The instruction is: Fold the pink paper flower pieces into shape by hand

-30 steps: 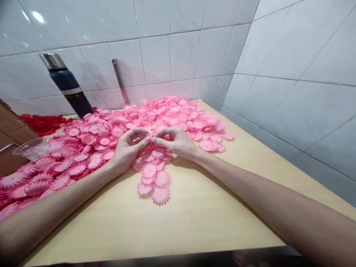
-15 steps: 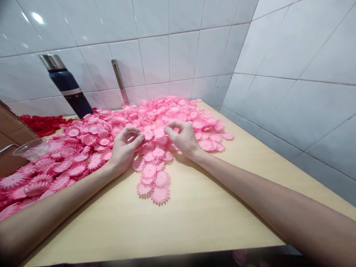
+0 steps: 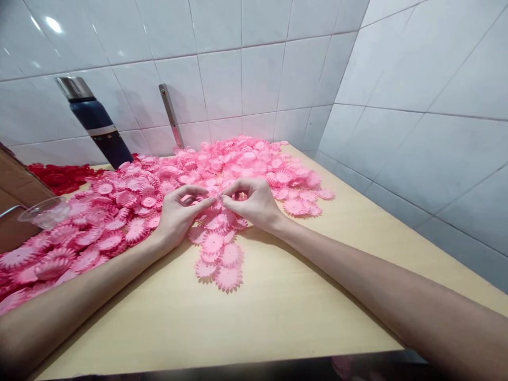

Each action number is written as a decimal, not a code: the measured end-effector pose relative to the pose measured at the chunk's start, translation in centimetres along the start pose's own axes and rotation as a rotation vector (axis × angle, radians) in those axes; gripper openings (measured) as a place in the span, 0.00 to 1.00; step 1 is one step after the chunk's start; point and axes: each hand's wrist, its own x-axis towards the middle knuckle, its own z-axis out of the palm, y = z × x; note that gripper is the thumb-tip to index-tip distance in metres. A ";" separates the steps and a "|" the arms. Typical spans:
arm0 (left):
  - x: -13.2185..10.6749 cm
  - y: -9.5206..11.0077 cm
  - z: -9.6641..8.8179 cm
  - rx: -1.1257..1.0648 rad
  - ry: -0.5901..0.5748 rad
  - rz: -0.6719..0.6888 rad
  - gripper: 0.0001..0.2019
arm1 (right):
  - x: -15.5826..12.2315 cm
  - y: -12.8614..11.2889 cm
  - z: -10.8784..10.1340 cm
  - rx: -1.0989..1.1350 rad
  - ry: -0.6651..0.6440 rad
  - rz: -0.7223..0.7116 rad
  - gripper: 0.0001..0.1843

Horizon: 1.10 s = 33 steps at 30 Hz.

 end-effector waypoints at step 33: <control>-0.1 0.4 0.4 0.022 0.009 0.051 0.13 | 0.4 0.5 -0.2 -0.215 0.123 -0.063 0.05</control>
